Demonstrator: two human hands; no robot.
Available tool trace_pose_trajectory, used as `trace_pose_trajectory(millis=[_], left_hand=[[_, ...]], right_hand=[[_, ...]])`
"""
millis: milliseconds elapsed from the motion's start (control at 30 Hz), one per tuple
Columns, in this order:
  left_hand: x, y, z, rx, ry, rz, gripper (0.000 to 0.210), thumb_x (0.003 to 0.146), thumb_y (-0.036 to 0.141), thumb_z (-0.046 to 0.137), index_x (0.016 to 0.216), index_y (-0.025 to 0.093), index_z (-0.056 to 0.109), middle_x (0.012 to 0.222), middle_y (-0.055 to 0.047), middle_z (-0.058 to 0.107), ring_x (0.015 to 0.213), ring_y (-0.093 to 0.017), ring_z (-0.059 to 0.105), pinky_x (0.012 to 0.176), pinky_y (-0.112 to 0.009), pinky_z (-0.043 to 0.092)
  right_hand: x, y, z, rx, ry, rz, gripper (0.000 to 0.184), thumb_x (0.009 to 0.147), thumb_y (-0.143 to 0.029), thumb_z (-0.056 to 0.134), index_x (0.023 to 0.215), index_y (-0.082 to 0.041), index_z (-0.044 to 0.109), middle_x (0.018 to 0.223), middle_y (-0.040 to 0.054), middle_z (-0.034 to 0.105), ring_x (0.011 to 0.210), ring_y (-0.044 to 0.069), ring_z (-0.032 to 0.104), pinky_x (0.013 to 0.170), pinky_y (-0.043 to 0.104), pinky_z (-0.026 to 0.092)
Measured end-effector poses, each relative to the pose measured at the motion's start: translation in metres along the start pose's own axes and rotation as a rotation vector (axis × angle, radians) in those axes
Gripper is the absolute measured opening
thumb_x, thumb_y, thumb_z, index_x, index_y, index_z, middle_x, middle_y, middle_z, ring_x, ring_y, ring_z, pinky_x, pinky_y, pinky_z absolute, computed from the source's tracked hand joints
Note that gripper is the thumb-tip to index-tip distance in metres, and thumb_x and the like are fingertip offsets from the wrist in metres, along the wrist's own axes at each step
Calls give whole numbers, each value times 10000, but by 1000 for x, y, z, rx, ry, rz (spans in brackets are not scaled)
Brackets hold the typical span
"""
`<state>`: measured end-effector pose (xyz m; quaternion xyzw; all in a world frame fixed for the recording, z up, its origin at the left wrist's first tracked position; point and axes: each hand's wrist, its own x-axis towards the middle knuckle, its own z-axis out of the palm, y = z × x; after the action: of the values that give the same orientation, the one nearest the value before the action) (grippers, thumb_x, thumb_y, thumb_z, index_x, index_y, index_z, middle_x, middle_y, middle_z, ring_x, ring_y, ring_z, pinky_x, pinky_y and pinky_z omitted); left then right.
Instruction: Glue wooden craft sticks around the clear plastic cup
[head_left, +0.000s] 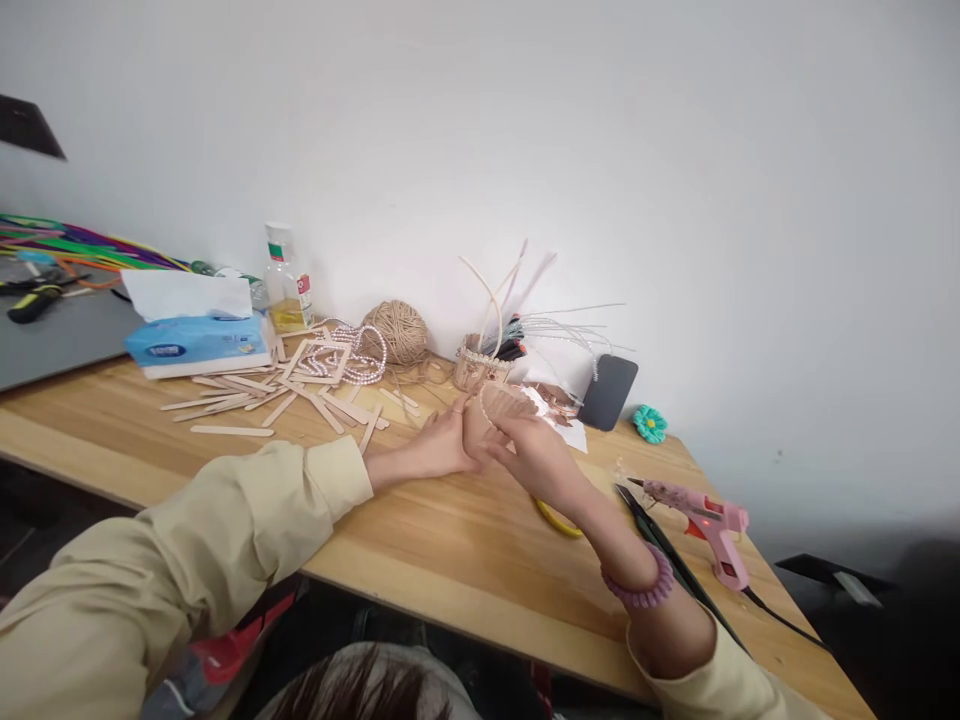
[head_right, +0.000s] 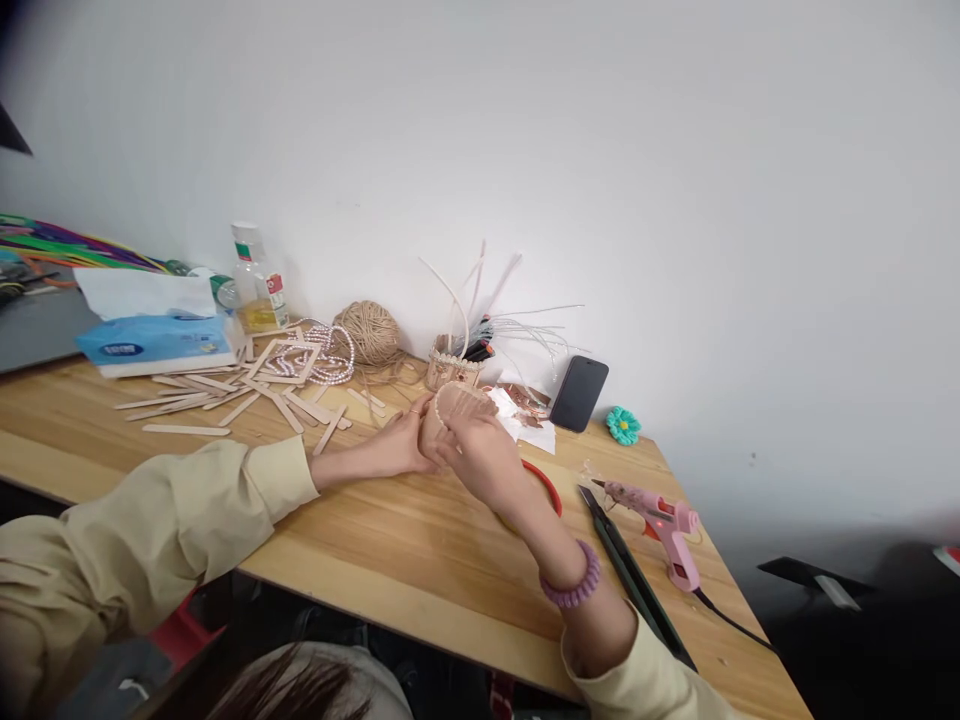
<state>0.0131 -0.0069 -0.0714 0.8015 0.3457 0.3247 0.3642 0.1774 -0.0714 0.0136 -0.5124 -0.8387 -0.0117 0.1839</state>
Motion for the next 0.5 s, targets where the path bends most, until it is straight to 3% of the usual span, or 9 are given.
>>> trace_pose_trajectory(millis=[100, 233, 333, 500], left_hand=[[-1, 18, -6, -68, 163, 24, 1115, 556, 405, 846, 1416, 222, 159, 1434, -213, 344, 1334, -376, 366, 1085, -550, 324], [-2, 34, -14, -262, 249, 352, 1063, 567, 494, 837, 1366, 226, 189, 1460, -189, 260, 1374, -315, 314, 1149, -475, 273], [-3, 37, -14, -310, 253, 447, 1059, 577, 532, 823, 1366, 253, 174, 1457, -182, 216, 1379, -323, 297, 1121, -481, 329], [-7, 37, -14, -177, 327, 574, 957, 638, 398, 820, 1378, 276, 226, 1404, -159, 267, 1351, -337, 316, 1034, -499, 427]], right_hand=[[-6, 5, -5, 253, 126, 73, 241, 910, -315, 494, 727, -198, 598, 728, 38, 673, 713, 200, 627, 663, 314, 493], [-17, 8, -13, 865, 342, 195, 274, 880, -427, 556, 1004, -203, 653, 1014, 59, 719, 989, 242, 648, 882, 382, 508], [-20, 3, -12, 1123, 354, 244, 332, 841, -453, 619, 1064, -212, 666, 1082, 64, 723, 1043, 262, 647, 925, 419, 505], [-22, -3, -10, 1281, 319, 252, 372, 733, -415, 757, 1052, -235, 694, 1141, 40, 714, 1082, 253, 636, 966, 396, 485]])
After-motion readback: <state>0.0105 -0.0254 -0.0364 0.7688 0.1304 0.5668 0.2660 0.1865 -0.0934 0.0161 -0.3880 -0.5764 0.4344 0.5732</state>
